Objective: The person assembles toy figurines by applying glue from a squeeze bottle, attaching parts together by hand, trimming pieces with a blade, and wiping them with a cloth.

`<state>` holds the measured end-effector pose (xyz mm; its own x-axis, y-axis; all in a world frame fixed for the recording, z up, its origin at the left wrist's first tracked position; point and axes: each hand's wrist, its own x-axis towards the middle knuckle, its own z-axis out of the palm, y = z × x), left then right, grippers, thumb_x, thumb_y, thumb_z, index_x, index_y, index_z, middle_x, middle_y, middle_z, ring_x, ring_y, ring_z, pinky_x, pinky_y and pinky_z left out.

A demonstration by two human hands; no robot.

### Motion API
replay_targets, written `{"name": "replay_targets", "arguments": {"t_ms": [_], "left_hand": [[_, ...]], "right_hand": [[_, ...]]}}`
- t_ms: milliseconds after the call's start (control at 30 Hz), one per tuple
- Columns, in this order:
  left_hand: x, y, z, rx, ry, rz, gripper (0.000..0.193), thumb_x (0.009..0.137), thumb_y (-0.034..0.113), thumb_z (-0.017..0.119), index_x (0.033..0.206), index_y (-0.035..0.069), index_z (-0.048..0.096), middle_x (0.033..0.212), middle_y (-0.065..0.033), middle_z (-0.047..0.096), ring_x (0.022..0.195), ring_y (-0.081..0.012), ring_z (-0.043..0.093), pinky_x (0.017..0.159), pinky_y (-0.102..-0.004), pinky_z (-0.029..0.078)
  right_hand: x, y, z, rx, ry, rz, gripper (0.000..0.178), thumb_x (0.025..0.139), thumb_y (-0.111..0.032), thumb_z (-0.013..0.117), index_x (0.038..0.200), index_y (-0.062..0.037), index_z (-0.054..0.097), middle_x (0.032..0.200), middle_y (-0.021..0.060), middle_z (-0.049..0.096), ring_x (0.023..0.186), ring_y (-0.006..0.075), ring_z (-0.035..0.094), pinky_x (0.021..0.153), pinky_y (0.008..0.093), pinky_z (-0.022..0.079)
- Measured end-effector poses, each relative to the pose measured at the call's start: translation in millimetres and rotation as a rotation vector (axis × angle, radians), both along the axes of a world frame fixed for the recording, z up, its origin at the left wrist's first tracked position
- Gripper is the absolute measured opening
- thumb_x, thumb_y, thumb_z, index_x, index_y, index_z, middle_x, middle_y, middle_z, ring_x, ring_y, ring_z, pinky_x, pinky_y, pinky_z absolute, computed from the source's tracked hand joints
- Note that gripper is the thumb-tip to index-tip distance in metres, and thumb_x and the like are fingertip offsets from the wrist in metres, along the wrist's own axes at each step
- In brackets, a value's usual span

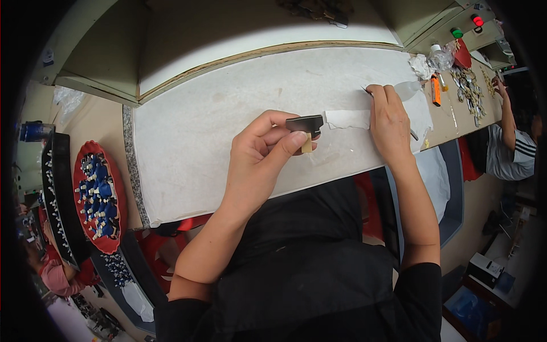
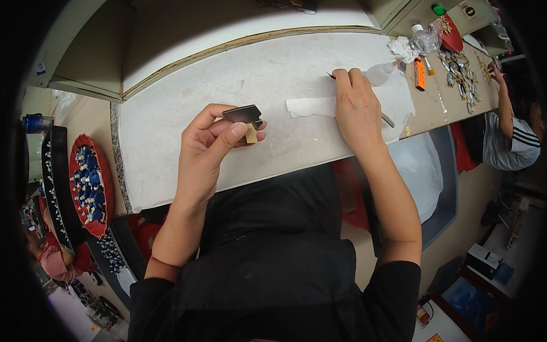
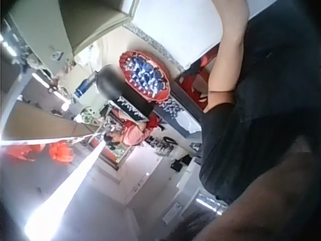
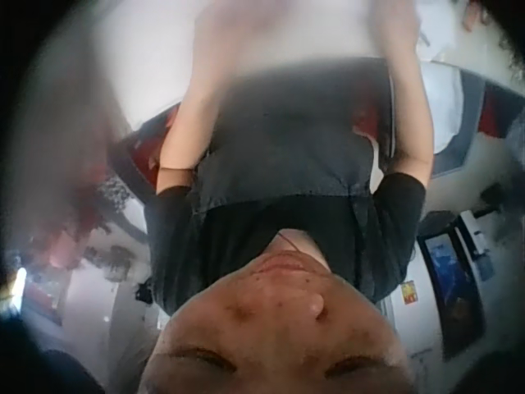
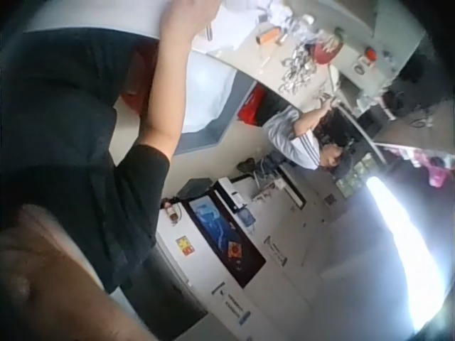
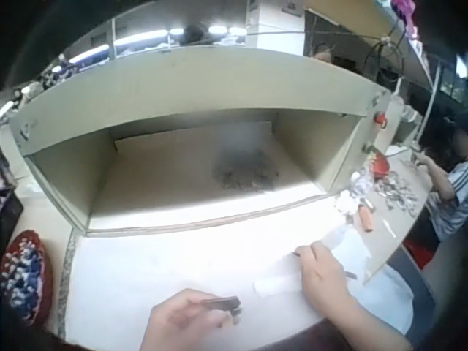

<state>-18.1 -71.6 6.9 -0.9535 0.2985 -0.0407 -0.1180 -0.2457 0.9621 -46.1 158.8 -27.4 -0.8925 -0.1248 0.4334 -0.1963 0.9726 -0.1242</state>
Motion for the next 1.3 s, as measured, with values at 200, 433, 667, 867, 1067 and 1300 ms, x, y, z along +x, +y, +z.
{"name": "replay_targets", "arguments": {"t_ms": [200, 433, 667, 867, 1067, 1300], "left_hand": [[-2, 1, 1, 0.03, -0.065, -0.007, 0.015, 0.085, 0.011, 0.054, 0.097, 0.002, 0.053, 0.087, -0.015, 0.064, 0.081, -0.0222, 0.064, 0.076, -0.0339, 0.051], [-5, 4, 5, 0.068, -0.154, -0.063, 0.017, 0.087, 0.013, 0.053, 0.099, 0.001, 0.051, 0.089, -0.0133, 0.064, 0.08, -0.0182, 0.063, 0.076, -0.0294, 0.05], [-1, 9, 3, 0.06, -0.083, -0.093, 0.02, 0.087, 0.013, 0.053, 0.102, 0.0, 0.05, 0.088, -0.0118, 0.064, 0.079, -0.0182, 0.062, 0.075, -0.0291, 0.05], [-5, 9, 4, -0.049, -0.069, -0.083, 0.029, 0.084, 0.006, 0.054, 0.112, 0.001, 0.045, 0.087, -0.0124, 0.061, 0.078, -0.0192, 0.062, 0.074, -0.0311, 0.051], [6, 3, 10, -0.119, 0.071, -0.182, 0.056, 0.083, -0.002, 0.05, 0.133, 0.003, 0.025, 0.097, -0.0122, 0.057, 0.093, -0.0184, 0.058, 0.083, -0.0302, 0.044], [7, -31, -11, -0.283, 0.089, 0.029, 0.02, 0.087, 0.006, 0.049, 0.104, -0.005, 0.051, 0.063, -0.0105, 0.059, 0.061, -0.0145, 0.058, 0.063, -0.0242, 0.046]], "right_hand": [[-2, 3, -2, 0.006, 0.087, 0.054, 0.021, 0.072, 0.0, 0.055, 0.093, -0.0013, 0.055, 0.086, 0.0103, 0.053, 0.077, 0.0246, 0.052, 0.066, 0.0342, 0.044], [21, -32, 35, -0.599, 0.071, 0.353, 0.014, 0.076, -0.008, 0.061, 0.089, -0.0035, 0.059, 0.078, 0.008, 0.055, 0.069, 0.0204, 0.053, 0.058, 0.0283, 0.042], [21, -57, 49, -0.779, -0.205, 0.426, 0.016, 0.073, -0.013, 0.066, 0.084, -0.0027, 0.06, 0.069, 0.0064, 0.057, 0.058, 0.0132, 0.053, 0.053, 0.0236, 0.042], [13, -61, 41, -1.308, -0.435, 0.462, 0.012, 0.077, -0.01, 0.063, 0.078, -0.0002, 0.058, 0.067, 0.0022, 0.059, 0.059, 0.0064, 0.052, 0.055, 0.0205, 0.042], [17, -54, 47, -1.512, -0.565, 0.395, 0.012, 0.081, -0.012, 0.061, 0.079, -0.0024, 0.055, 0.07, -0.0001, 0.058, 0.062, 0.0037, 0.05, 0.057, 0.0185, 0.04], [40, -23, 76, -1.431, -0.43, 0.468, 0.011, 0.082, -0.006, 0.059, 0.082, -0.0023, 0.049, 0.073, 0.0018, 0.056, 0.066, 0.0061, 0.054, 0.059, 0.0196, 0.043]]}}
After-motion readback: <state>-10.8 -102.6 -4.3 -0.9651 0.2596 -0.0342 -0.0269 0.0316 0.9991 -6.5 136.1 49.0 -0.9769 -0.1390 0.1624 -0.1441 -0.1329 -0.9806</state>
